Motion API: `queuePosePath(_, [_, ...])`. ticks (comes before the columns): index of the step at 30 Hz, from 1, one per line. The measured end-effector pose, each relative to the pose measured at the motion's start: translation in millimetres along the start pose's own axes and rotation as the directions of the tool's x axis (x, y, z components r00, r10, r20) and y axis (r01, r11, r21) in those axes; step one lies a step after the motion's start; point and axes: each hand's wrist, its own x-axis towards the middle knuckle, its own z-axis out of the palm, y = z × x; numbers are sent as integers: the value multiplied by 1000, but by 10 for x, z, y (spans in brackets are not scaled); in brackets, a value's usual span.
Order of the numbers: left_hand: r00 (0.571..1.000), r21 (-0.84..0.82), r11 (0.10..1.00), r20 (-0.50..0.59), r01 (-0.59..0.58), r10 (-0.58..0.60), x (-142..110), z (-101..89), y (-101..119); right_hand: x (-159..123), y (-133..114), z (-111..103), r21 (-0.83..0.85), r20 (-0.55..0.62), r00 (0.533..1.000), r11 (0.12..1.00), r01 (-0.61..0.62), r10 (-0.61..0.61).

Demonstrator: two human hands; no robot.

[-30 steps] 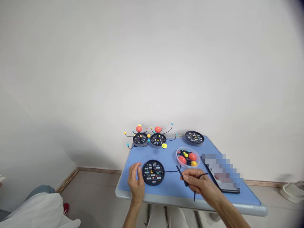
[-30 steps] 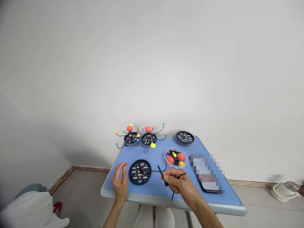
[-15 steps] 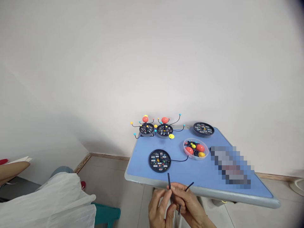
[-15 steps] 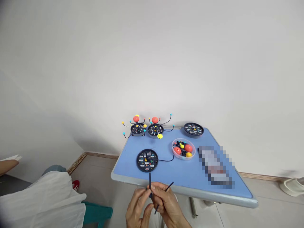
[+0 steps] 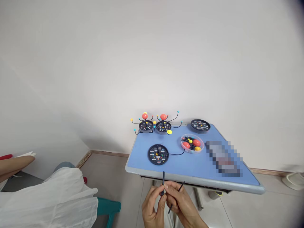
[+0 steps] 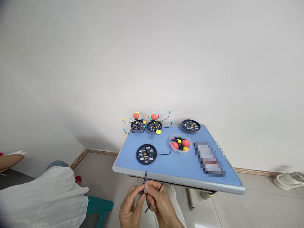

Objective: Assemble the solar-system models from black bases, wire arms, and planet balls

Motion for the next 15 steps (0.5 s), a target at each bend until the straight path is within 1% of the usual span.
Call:
queuePosePath(2, [996, -68, 995, -46, 80, -83, 1, -18, 51, -31, -4, -8, -14, 39, 999, 1000, 28, -28])
queuePosePath(4, [971, -146, 966, -73, 214, -226, 38, -67, 81, -53, -38, -43, -21, 65, 997, 999, 43, -41])
queuePosePath(6, [917, -210, 907, -87, 366, -390, 99, -140, 97, -76, -98, -95, -22, 58, 997, 998, 51, -49])
queuePosePath(8, [859, -253, 847, -93, 468, -503, 160, -217, 106, -105, -172, -149, -21, 38, 997, 997, 69, -68])
queuePosePath(9, [842, -265, 829, -96, 493, -532, 184, -252, 111, -121, -211, -173, -24, 33, 996, 996, 82, -82])
queuePosePath(10, [833, -268, 821, -98, 505, -545, 201, -283, 116, -138, -247, -194, -32, 34, 995, 995, 95, -94])
queuePosePath(13, [835, -226, 830, -104, 509, -540, 208, -345, 125, -193, -331, -244, -77, 41, 992, 990, 122, -119])
queuePosePath(15, [828, -187, 830, -113, 525, -549, 190, -365, 124, -233, -360, -270, -109, 21, 990, 984, 138, -137])
